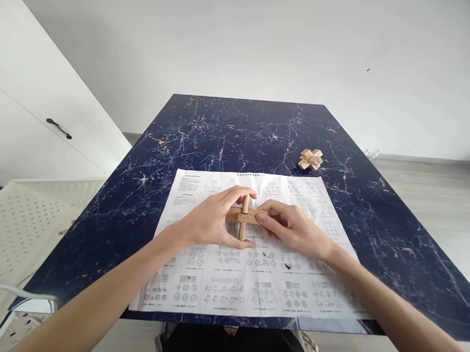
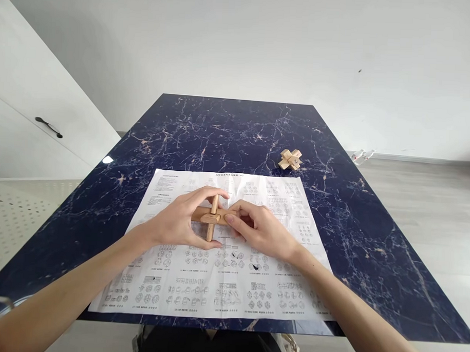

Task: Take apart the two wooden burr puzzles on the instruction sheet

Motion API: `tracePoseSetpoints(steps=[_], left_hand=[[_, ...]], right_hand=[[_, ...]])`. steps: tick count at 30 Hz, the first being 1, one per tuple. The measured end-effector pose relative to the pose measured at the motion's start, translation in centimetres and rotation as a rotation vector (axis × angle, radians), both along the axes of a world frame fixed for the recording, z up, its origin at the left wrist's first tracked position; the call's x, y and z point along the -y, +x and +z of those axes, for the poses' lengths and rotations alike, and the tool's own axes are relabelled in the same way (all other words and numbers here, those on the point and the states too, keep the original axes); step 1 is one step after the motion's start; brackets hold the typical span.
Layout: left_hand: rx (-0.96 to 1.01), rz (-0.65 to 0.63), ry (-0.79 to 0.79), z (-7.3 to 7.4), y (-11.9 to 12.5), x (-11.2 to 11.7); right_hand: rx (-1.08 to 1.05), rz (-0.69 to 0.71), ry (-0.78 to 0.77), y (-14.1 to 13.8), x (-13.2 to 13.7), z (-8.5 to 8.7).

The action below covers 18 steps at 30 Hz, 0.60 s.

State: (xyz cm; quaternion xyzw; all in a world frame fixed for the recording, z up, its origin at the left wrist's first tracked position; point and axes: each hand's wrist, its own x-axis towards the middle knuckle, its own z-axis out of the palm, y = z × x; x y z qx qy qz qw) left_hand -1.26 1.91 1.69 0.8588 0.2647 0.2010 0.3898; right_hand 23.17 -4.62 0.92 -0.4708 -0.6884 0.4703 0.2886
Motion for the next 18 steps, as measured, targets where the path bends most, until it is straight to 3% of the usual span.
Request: tracePoseSetpoints(steps=[9,18], left_hand=[[0.029,0.033,0.079,-0.37,0.41,0.08],[-0.017,0.047,0.068,-0.15,0.36,0.14]], right_hand=[[-0.228,-0.09,-0.084,-0.41,0.0,0.01],[-0.279,-0.045,-0.061,-0.05,0.08,0.47]])
